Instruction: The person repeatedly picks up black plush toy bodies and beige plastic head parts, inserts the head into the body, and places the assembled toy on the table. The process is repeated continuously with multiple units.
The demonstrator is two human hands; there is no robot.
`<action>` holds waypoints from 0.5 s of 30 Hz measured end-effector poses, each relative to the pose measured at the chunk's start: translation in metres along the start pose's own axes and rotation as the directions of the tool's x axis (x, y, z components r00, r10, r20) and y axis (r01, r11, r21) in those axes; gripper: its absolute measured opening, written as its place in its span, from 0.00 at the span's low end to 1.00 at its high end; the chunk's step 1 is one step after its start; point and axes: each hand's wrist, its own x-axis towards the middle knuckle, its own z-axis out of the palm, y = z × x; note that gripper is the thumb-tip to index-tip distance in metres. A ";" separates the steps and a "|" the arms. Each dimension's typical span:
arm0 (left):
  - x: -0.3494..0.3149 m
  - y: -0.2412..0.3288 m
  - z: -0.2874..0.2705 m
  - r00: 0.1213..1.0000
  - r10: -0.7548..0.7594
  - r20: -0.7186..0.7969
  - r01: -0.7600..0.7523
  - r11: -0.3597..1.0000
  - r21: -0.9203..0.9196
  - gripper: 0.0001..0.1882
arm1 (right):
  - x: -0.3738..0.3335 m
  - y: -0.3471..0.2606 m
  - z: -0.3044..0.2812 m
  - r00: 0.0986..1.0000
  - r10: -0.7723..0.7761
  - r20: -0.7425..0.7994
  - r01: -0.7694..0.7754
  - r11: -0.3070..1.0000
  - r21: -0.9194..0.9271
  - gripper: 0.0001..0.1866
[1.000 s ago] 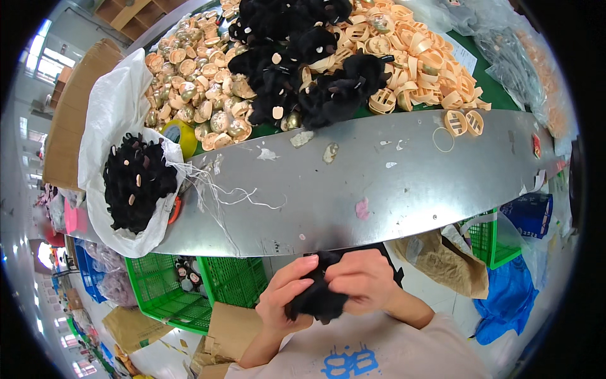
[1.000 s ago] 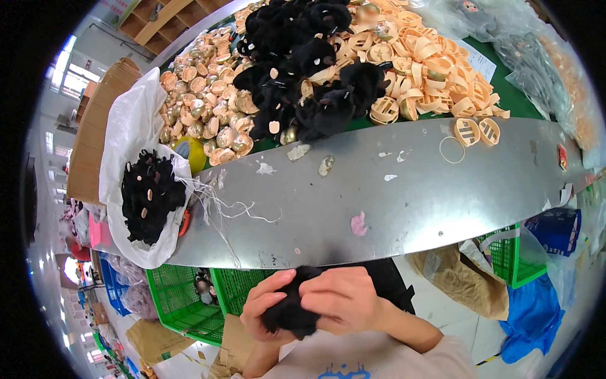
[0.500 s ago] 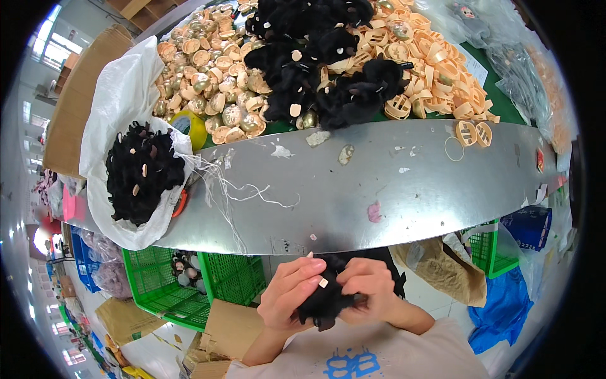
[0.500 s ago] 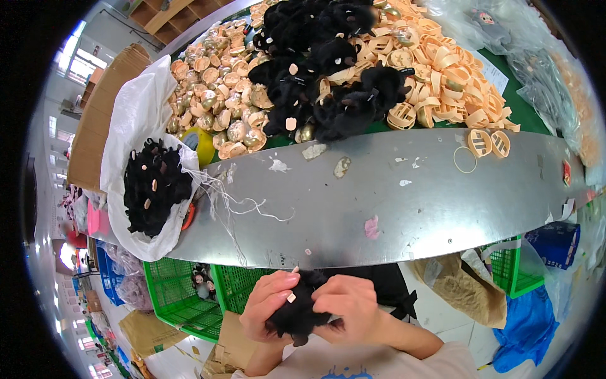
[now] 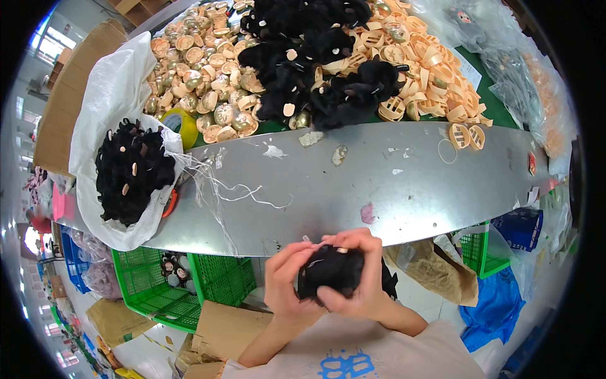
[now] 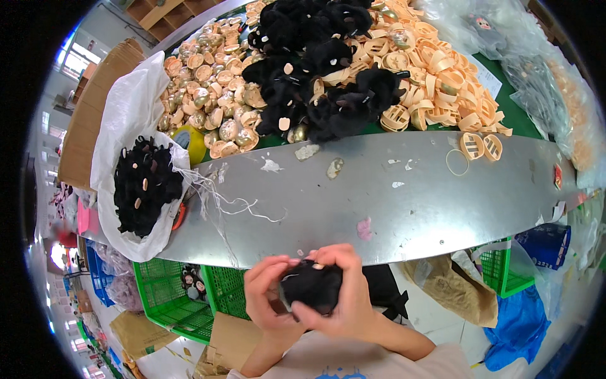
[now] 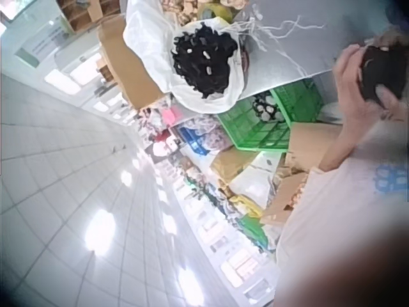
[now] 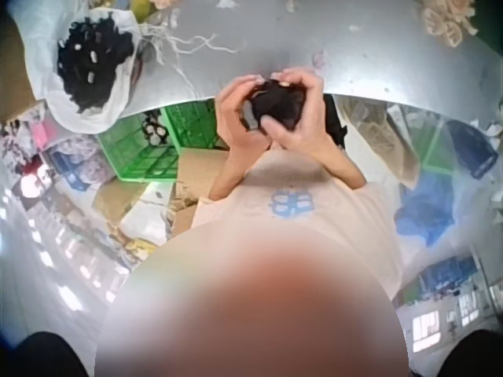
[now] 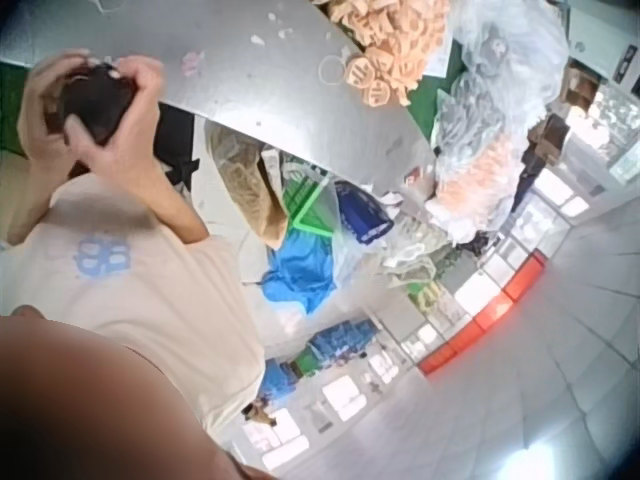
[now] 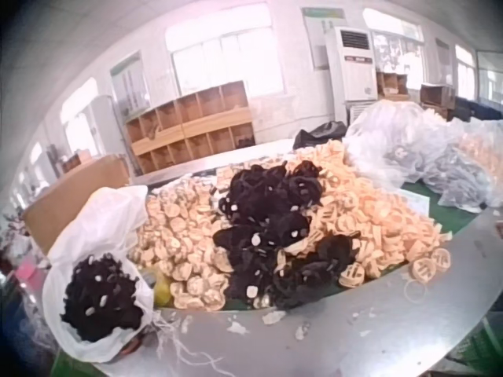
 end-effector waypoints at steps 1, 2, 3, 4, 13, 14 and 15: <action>0.001 0.003 0.001 0.999 0.000 0.044 0.000 1.000 -0.008 0.34 | 0.000 0.000 0.001 0.995 0.094 -0.041 -0.093 0.995 0.030 0.33; 0.005 0.011 -0.006 0.987 -0.033 0.158 0.030 0.999 0.017 0.36 | 0.005 -0.012 -0.003 0.949 0.312 -0.044 -0.298 0.935 0.193 0.31; 0.007 0.015 -0.003 0.991 -0.094 0.094 0.105 0.986 -0.126 0.34 | 0.008 -0.009 -0.011 0.942 0.334 0.013 -0.332 0.928 0.167 0.29; 0.005 0.014 -0.008 0.984 -0.137 0.113 0.158 0.967 -0.198 0.30 | 0.011 -0.011 -0.013 0.909 0.418 0.013 -0.409 0.882 0.235 0.28; 0.013 0.008 -0.019 0.966 -0.204 0.161 0.238 0.943 -0.231 0.07 | 0.015 -0.018 -0.025 0.888 0.374 0.267 -0.449 0.831 0.328 0.27; 0.014 0.009 -0.019 0.965 -0.211 0.154 0.242 0.944 -0.224 0.06 | 0.015 -0.019 -0.026 0.889 0.353 0.292 -0.436 0.849 0.300 0.28; 0.015 0.008 -0.019 0.962 -0.219 0.163 0.253 0.938 -0.238 0.06 | 0.015 -0.021 -0.024 0.893 0.337 0.297 -0.409 0.884 0.227 0.29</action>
